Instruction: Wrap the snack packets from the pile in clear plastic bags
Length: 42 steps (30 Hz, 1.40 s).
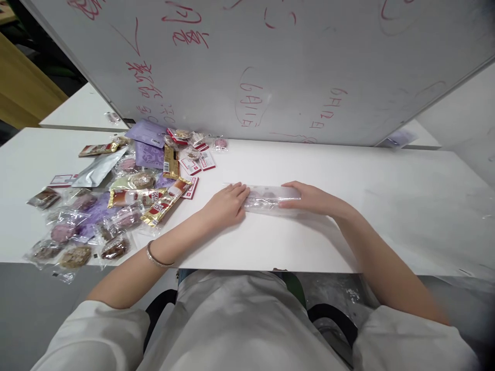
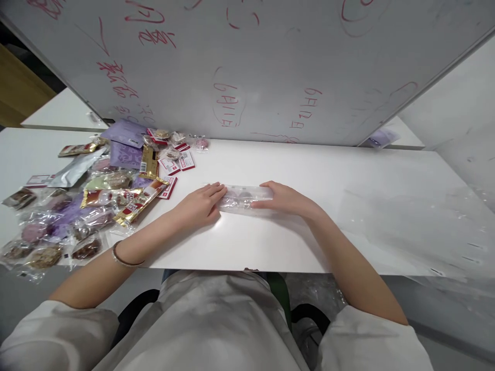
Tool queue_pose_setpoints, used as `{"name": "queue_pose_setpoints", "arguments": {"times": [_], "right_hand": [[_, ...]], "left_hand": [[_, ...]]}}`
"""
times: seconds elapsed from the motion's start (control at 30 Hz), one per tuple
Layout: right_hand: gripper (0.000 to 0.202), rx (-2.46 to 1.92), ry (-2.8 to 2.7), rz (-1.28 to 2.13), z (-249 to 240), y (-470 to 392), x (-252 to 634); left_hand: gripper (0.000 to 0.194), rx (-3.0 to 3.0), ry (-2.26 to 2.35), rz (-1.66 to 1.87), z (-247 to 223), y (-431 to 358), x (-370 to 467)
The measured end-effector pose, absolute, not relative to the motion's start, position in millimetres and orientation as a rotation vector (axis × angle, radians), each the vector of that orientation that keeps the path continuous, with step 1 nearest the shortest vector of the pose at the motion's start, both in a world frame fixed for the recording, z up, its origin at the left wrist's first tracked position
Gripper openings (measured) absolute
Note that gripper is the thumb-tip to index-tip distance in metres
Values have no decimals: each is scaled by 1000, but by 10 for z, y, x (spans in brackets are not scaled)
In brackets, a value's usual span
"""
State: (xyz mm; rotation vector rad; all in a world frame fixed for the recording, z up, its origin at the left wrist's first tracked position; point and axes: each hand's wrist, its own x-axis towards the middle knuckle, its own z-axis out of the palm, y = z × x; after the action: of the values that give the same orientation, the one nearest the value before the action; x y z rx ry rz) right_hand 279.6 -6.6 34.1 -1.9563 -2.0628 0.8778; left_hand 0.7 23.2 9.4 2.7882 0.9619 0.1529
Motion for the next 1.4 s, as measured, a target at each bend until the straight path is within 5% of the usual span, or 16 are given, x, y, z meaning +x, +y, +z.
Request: {"name": "queue_pose_setpoints", "arguments": {"times": [0.1,0.27,0.5,0.77,0.87,1.0,1.17,1.3,1.4], "right_hand": [[80,-1971,-2312,615,390,-135,2677],[77,-1857,-2438,348,147,-267,2366],[68,-1893,-2290,-235,-111,-220,2187],[49,-1865,-2039,-173,70,-157,2328],[48,-1686,-2025,-185,86,-175,2373],[55,-1507,-1942,50,69,-247,2266],[83,-1203,-1646,852,166,-368,2043],[78,-1209,-1101,1163,361,-384,2007],[56,-1214,-916,1427,491,-383,2098]], "left_hand": [[71,2772,987,98,70,172,20],[57,2721,1077,151,-19,174,89],[61,2389,1293,491,-46,214,201],[68,1502,977,934,136,148,345],[45,1133,797,958,207,99,441],[36,861,776,1043,217,88,482],[34,795,715,1103,298,125,416],[33,877,621,1052,398,94,470],[32,914,586,1000,408,56,574]]}}
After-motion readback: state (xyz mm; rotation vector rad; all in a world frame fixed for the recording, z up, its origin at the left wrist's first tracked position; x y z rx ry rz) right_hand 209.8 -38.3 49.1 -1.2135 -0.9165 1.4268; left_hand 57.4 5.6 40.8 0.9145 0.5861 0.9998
